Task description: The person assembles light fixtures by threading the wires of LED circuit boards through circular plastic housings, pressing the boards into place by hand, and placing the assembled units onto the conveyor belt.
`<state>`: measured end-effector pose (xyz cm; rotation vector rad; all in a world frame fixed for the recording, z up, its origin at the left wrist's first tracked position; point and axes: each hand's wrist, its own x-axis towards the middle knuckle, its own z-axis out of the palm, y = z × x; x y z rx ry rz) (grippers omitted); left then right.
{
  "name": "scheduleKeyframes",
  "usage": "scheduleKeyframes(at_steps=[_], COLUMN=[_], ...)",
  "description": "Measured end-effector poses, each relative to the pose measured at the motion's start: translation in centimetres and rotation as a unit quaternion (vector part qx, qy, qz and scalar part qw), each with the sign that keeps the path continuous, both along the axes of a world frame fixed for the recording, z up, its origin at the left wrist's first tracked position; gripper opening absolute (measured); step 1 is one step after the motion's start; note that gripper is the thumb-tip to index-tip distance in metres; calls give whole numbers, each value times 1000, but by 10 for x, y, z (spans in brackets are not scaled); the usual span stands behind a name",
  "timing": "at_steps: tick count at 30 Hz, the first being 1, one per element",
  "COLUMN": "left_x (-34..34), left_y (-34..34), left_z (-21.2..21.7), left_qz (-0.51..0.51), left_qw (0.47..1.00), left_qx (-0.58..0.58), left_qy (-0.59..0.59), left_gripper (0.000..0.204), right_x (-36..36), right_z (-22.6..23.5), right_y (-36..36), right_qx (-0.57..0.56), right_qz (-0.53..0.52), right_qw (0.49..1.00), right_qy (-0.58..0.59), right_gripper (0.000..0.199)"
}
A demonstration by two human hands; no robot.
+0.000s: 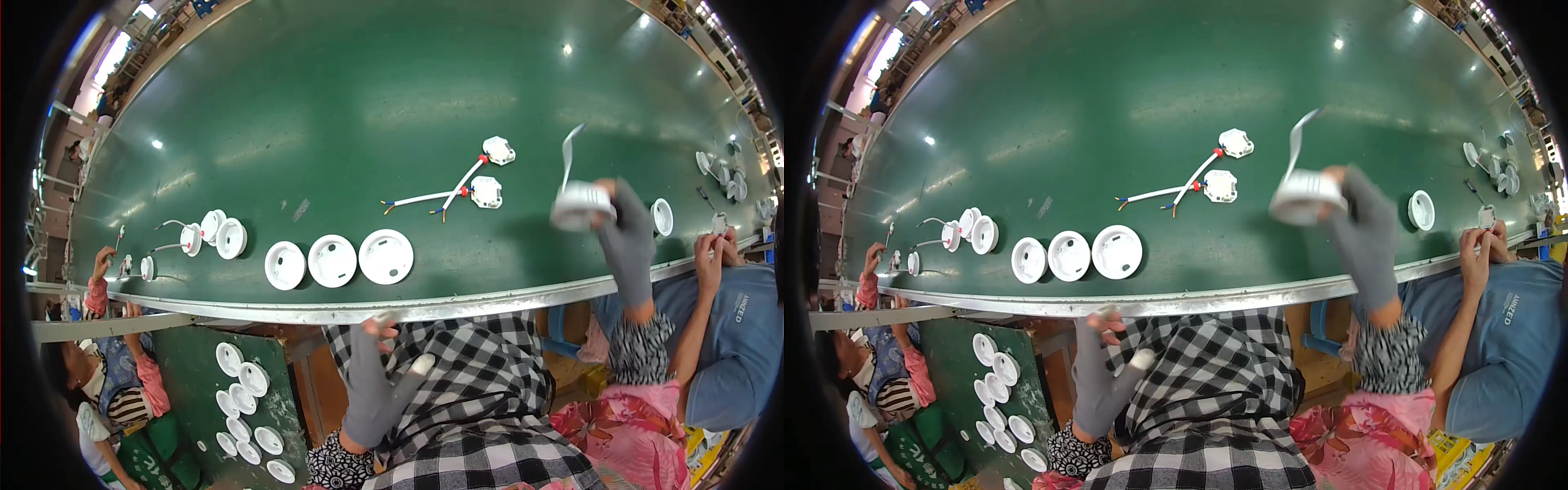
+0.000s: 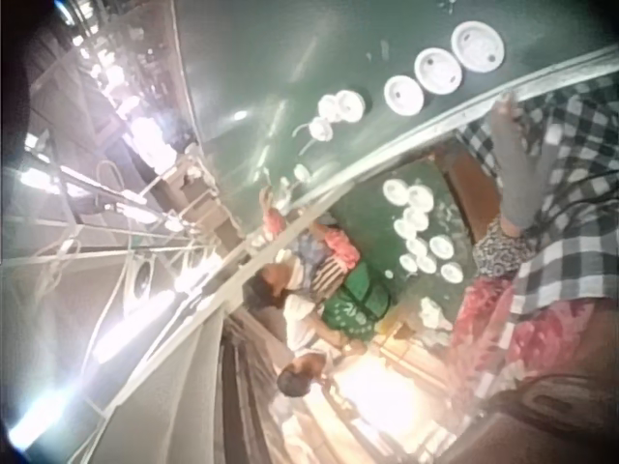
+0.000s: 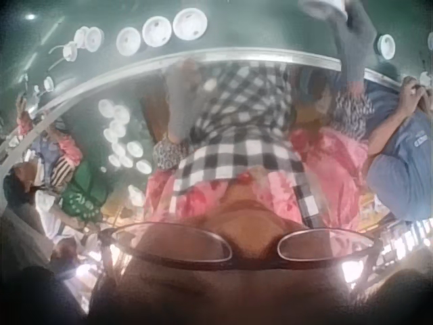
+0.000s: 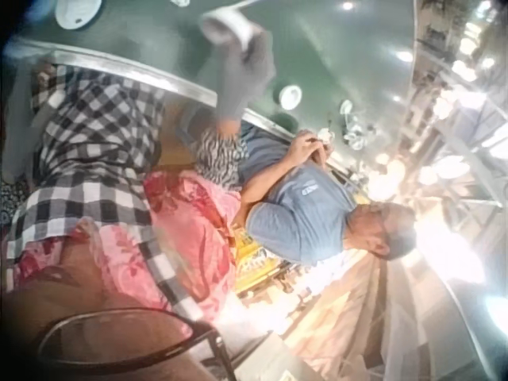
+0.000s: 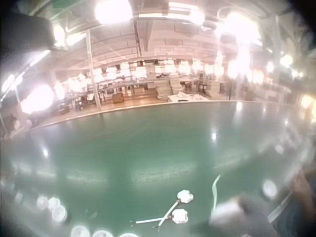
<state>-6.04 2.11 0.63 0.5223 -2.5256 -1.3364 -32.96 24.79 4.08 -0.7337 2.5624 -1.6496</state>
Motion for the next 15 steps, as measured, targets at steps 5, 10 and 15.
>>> scheduleKeyframes(at_steps=[5, 10, 15], left_x=[-33, -132, -257], left_y=[14, -23, -46], left_z=[16, 54, -2], left_qz=[-110, -191, -55], left_qw=[994, 960, 956], left_qx=[-4, -174, -236], left_qy=[-1, 106, -162], left_gripper=[43, 28, 44], right_x=[-108, -107, -52], right_z=[-64, -91, -54], right_y=[16, 24, 7], right_qx=[290, 366, 245], right_qz=[-131, -87, -13], right_qw=[835, 840, 923], right_qy=[449, 392, 295], right_gripper=[34, 39, 46])
